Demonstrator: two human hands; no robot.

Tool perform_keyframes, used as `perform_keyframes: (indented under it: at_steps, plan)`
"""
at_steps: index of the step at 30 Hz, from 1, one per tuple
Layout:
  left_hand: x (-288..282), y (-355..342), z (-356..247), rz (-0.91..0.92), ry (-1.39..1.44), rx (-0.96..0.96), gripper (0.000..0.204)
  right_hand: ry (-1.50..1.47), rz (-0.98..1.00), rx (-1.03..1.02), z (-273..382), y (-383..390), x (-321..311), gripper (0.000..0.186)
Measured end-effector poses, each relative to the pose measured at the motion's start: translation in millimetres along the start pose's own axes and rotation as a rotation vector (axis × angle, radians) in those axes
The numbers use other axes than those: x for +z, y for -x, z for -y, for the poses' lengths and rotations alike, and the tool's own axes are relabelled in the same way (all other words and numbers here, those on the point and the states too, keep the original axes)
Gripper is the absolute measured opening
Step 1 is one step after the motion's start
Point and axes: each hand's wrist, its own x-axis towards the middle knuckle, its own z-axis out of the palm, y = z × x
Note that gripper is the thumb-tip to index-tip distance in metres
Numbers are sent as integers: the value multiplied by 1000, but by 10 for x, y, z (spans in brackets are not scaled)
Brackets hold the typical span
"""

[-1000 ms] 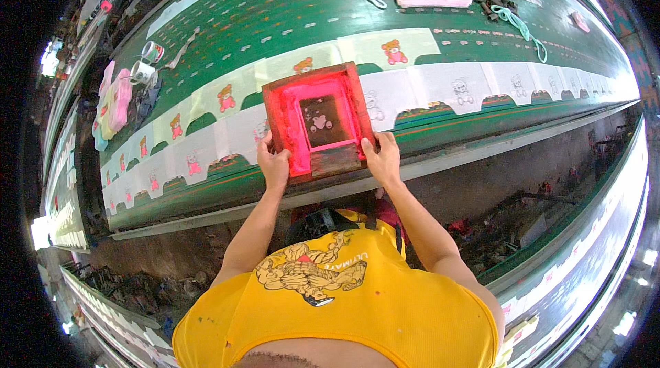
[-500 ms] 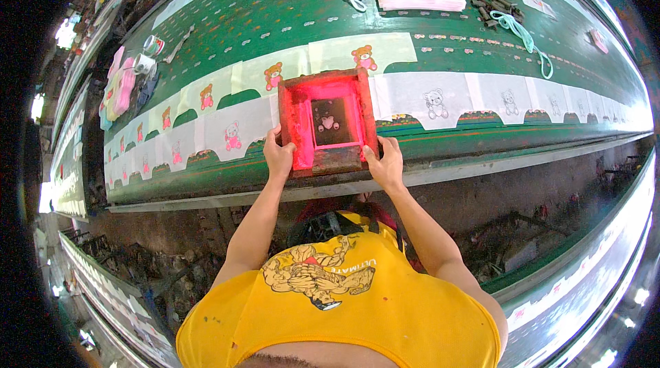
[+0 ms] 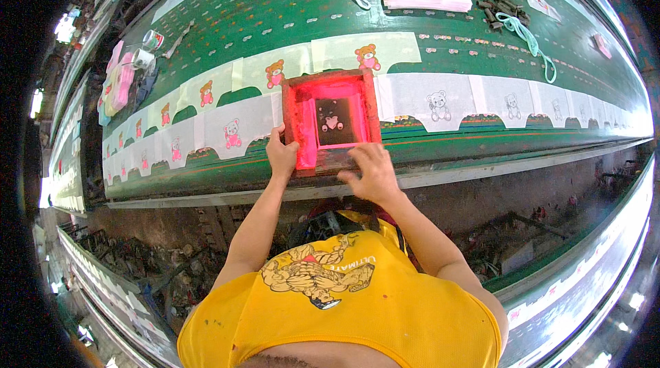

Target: The person uses a red square stencil to apply pink ink onto a long green textile moving on a conveyor belt. They repeatedly dip the stencil into ink and press it onto the fabric to create a repeating pattern of teddy bear images.

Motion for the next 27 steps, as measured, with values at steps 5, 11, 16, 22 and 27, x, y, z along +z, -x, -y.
perform_keyframes:
  at_steps: [5,11,16,22,27]
  plan:
    - [25,-10,38,1,-3,37,55,186,163,-132,147,-131,203,31]
    - [-29,-7,-63,49,30,-1,56,190,156,-113,44,-284,318,28]
    - [7,0,80,26,19,34,57,207,116,-200,71,-209,354,27]
    - [46,9,169,30,41,62,55,248,14,-236,-325,-898,597,21]
    - [81,-3,218,28,99,36,57,192,114,-112,-510,-1492,589,11]
